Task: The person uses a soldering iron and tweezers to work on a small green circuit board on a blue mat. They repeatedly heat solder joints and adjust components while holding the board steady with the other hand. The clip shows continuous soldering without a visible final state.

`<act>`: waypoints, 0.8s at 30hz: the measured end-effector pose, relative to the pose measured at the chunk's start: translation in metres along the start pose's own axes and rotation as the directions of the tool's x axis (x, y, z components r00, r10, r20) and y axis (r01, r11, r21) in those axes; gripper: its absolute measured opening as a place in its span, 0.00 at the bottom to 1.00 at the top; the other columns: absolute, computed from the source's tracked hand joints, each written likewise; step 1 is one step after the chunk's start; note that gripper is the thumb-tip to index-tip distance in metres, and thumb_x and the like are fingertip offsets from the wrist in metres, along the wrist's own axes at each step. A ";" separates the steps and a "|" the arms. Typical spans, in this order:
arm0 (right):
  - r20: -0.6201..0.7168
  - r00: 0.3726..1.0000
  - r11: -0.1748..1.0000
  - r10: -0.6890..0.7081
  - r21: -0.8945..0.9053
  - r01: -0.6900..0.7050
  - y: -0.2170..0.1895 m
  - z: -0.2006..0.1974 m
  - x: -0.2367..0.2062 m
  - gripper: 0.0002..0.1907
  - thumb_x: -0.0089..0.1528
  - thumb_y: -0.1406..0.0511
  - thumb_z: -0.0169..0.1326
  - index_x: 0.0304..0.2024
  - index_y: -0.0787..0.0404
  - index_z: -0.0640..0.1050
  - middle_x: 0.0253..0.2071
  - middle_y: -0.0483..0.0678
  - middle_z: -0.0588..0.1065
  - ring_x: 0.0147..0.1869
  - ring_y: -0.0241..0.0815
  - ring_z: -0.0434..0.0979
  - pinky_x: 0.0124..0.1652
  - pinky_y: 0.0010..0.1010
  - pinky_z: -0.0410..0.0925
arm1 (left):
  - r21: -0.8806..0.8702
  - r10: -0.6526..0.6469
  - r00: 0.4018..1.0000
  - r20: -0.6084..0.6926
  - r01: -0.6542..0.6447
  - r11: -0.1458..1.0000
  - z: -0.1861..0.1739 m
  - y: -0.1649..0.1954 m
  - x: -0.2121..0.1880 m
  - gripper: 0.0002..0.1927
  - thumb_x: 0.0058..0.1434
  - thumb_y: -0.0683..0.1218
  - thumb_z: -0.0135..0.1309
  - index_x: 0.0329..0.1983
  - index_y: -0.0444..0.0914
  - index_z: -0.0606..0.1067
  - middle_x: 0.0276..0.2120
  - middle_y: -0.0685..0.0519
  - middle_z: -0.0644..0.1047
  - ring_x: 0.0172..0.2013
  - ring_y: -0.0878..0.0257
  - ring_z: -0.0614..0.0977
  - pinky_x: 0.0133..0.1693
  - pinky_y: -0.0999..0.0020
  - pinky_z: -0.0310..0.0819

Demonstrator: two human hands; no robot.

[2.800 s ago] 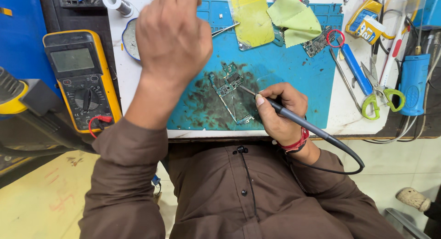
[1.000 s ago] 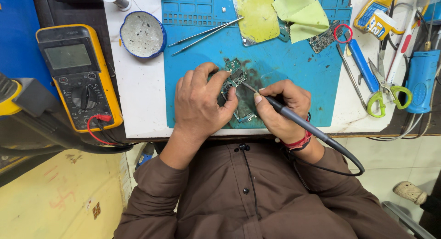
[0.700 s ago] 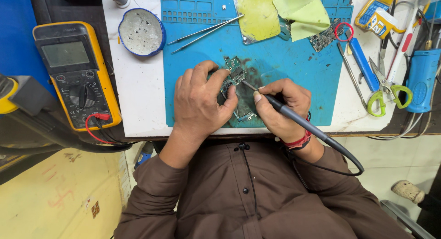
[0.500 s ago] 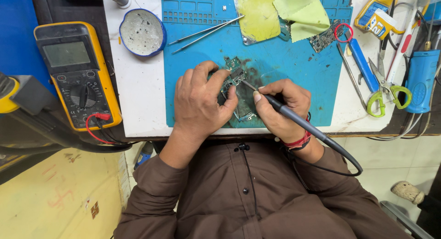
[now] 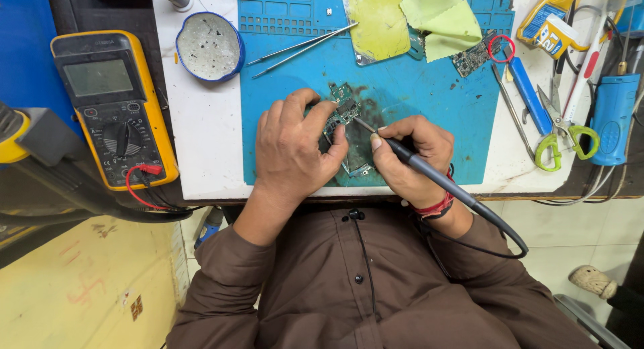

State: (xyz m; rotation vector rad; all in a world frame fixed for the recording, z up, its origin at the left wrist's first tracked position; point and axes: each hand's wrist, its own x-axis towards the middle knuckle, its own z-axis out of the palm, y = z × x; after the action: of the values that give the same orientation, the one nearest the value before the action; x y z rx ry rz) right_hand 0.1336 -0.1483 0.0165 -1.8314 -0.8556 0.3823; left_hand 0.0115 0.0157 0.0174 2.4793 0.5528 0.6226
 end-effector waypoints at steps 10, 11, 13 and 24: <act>0.001 1.000 1.000 0.002 -0.006 -0.002 -0.001 -0.001 0.000 0.05 0.62 0.73 0.62 0.38 0.66 0.78 0.26 0.41 0.73 0.28 0.25 0.67 0.30 0.21 0.61 | -0.003 -0.002 1.000 -0.001 0.002 1.000 0.001 0.000 -0.001 0.16 0.56 0.48 0.65 0.46 0.40 0.80 0.46 0.51 0.75 0.41 0.54 0.76 0.42 0.58 0.68; 0.000 1.000 1.000 -0.003 -0.006 0.003 -0.001 0.000 0.000 0.05 0.62 0.74 0.62 0.38 0.66 0.78 0.26 0.42 0.73 0.28 0.26 0.67 0.30 0.21 0.61 | -0.002 -0.001 1.000 -0.001 0.001 1.000 0.001 0.000 0.000 0.16 0.56 0.48 0.65 0.46 0.40 0.80 0.46 0.51 0.75 0.41 0.54 0.76 0.42 0.58 0.68; -0.002 1.000 1.000 -0.005 -0.007 0.005 -0.001 0.000 0.000 0.05 0.62 0.74 0.62 0.38 0.66 0.78 0.26 0.41 0.73 0.28 0.26 0.67 0.30 0.21 0.60 | -0.002 -0.002 1.000 -0.002 0.002 1.000 0.001 0.000 -0.001 0.16 0.56 0.48 0.65 0.46 0.40 0.80 0.46 0.51 0.75 0.41 0.55 0.76 0.42 0.58 0.69; -0.005 0.999 0.999 -0.032 -0.026 0.031 -0.002 0.000 0.002 0.05 0.61 0.74 0.63 0.38 0.66 0.78 0.27 0.42 0.73 0.28 0.26 0.68 0.30 0.21 0.61 | 0.002 -0.002 1.000 0.005 0.002 1.000 0.000 -0.001 0.000 0.17 0.56 0.48 0.65 0.47 0.39 0.80 0.46 0.50 0.75 0.41 0.54 0.76 0.42 0.58 0.68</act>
State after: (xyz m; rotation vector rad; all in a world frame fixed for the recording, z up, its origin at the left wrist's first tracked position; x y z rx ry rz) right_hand 0.1338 -0.1463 0.0182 -1.8399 -0.8887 0.3479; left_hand 0.0110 0.0161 0.0167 2.4813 0.5542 0.6153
